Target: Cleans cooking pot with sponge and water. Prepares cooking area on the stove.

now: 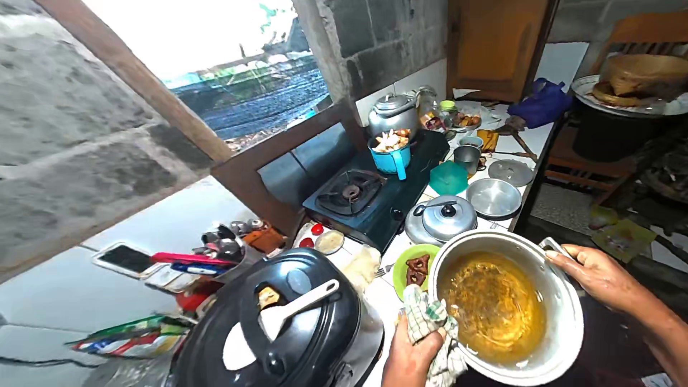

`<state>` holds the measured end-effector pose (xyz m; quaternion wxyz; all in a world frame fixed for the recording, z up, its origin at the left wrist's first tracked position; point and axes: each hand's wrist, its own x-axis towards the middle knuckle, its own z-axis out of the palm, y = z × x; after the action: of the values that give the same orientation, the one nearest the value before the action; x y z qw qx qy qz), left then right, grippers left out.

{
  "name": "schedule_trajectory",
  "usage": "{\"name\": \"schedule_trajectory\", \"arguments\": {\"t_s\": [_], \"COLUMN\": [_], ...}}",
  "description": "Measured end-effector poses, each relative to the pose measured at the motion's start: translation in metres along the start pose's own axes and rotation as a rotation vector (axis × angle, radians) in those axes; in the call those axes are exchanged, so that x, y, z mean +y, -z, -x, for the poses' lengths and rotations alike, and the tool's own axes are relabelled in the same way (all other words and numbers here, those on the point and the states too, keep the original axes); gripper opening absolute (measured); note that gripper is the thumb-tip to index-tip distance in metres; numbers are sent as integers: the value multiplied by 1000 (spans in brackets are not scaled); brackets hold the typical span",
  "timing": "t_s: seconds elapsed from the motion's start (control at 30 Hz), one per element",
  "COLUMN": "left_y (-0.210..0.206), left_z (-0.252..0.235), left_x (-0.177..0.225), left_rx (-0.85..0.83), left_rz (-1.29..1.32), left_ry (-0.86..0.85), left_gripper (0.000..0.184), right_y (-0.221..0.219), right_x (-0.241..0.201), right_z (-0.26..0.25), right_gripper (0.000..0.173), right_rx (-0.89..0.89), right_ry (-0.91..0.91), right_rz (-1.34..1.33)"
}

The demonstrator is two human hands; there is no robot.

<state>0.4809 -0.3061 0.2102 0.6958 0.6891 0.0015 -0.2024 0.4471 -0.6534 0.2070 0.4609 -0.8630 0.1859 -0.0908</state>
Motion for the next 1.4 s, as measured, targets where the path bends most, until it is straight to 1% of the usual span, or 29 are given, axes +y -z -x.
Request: {"name": "schedule_trajectory", "arguments": {"t_s": [0.13, 0.3, 0.37, 0.43, 0.53, 0.67, 0.73, 0.83, 0.93, 1.03, 1.1, 1.13, 1.27, 1.33, 1.4], "left_y": [1, -2, -6, -11, -16, -6, 5, 32, 63, 96, 111, 119, 170, 190, 199], "left_z": [-35, -71, -83, -96, -116, -143, -157, -177, -199, -220, -234, -242, -277, -296, -313], "left_x": [22, 46, 55, 68, 92, 127, 144, 170, 191, 206, 215, 217, 217, 213, 212], "left_rx": [137, 312, 395, 476, 593, 744, 803, 841, 876, 944, 999, 1019, 1022, 1009, 999], "left_rz": [14, 10, 13, 19, 28, 33, 21, -42, -144, -239, -291, -319, -390, -390, -400], "left_ry": [-35, -109, -128, -152, -157, -148, -146, -145, -100, -44, -22, -8, 62, 48, 41], "left_gripper": [47, 50, 46, 37, 23, 14, 15, 16, 15, 14, 15, 16, 37, 40, 41], "right_y": [-8, -25, -33, -41, -53, -75, -92, -125, -150, -176, -195, -206, -242, -259, -275], "right_x": [-28, -65, -80, -95, -130, -181, -202, -236, -264, -291, -305, -310, -324, -325, -324], "right_z": [-67, -158, -194, -232, -284, -341, -366, -399, -415, -421, -428, -433, -454, -466, -479], "right_gripper": [30, 32, 32, 33, 35, 37, 40, 41, 40, 37, 37, 36, 38, 37, 38], "right_rx": [-101, -253, -350, -448, -603, -741, -763, -823, -866, -866, -836, -811, -760, -741, -727], "right_ry": [68, 174, 208, 254, 327, 454, 532, 576, 506, 394, 359, 360, 332, 298, 273], "right_rz": [-3, 9, 5, -8, -18, -13, -18, -78, -133, -169, -162, -148, -117, -127, -131]}}
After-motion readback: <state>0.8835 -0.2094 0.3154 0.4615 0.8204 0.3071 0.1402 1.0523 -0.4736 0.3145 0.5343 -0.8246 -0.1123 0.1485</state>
